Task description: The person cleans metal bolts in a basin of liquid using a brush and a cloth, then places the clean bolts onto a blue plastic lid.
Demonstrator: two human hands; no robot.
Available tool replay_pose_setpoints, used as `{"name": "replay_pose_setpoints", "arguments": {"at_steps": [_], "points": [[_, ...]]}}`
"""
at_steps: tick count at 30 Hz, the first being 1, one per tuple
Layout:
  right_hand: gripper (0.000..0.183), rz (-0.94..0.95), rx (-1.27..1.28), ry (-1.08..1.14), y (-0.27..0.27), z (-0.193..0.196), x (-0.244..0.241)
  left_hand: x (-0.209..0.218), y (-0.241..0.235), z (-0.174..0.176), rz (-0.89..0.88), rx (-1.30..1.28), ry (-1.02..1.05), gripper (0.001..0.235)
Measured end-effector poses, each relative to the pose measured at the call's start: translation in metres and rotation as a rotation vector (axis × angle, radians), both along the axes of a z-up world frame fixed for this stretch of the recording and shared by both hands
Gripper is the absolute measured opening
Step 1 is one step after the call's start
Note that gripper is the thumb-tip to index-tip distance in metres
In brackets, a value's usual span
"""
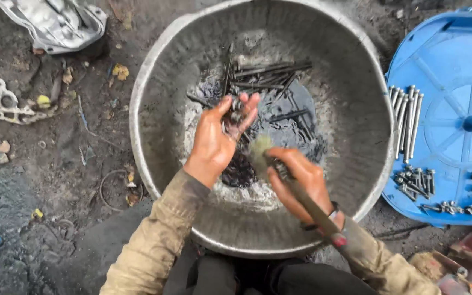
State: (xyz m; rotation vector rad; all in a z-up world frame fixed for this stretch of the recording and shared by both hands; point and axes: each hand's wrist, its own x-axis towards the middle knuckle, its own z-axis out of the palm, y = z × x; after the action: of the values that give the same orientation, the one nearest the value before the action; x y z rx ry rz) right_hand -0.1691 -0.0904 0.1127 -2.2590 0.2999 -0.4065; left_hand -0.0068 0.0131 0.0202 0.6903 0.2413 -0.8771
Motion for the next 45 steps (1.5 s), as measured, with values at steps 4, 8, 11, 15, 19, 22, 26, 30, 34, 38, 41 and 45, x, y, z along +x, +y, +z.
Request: {"name": "replay_pose_setpoints", "arguments": {"at_steps": [4, 8, 11, 15, 19, 22, 26, 30, 34, 38, 41, 45], "points": [[0.030, -0.066, 0.017, -0.192, 0.000, -0.004, 0.011, -0.018, -0.013, -0.005, 0.007, -0.051, 0.037, 0.011], [0.032, 0.077, 0.005, -0.026, -0.014, -0.024, 0.006, -0.009, -0.015, -0.001, 0.023, -0.014, -0.048, 0.004], [0.036, 0.010, -0.028, 0.317, -0.046, -0.051, -0.016, -0.010, 0.008, 0.002, 0.003, -0.013, 0.047, 0.008], [0.034, -0.052, -0.234, 0.546, -0.075, -0.083, -0.017, -0.006, 0.012, -0.002, -0.084, 0.131, -0.011, 0.019], [0.035, 0.079, 0.050, 0.525, -0.054, -0.066, 0.002, -0.010, 0.008, -0.013, -0.191, 0.226, -0.084, 0.026], [0.032, 0.062, 0.191, 0.135, -0.034, -0.024, 0.009, -0.010, 0.009, -0.021, -0.283, 0.341, -0.104, 0.026], [0.031, 0.232, 0.193, -0.107, -0.035, 0.001, 0.053, -0.011, 0.015, -0.012, -0.426, 0.481, -0.173, 0.065], [0.028, 0.103, 0.028, -0.095, -0.074, 0.006, 0.082, -0.024, 0.013, -0.003, -0.534, 0.494, -0.293, 0.094], [0.028, 0.183, 0.075, -0.167, -0.052, 0.012, 0.056, -0.020, 0.021, 0.013, -0.522, 0.486, -0.297, 0.087], [0.031, 0.212, -0.023, -0.143, -0.056, -0.005, 0.062, -0.019, 0.020, 0.003, -0.530, 0.427, -0.415, 0.074], [0.030, 0.016, -0.104, -0.120, -0.086, -0.026, 0.061, -0.018, 0.021, -0.001, -0.601, 0.577, -0.432, 0.054], [0.037, -0.077, -0.317, 0.355, -0.112, -0.059, 0.029, -0.014, 0.032, 0.009, -0.646, 0.578, -0.492, 0.032]]}}
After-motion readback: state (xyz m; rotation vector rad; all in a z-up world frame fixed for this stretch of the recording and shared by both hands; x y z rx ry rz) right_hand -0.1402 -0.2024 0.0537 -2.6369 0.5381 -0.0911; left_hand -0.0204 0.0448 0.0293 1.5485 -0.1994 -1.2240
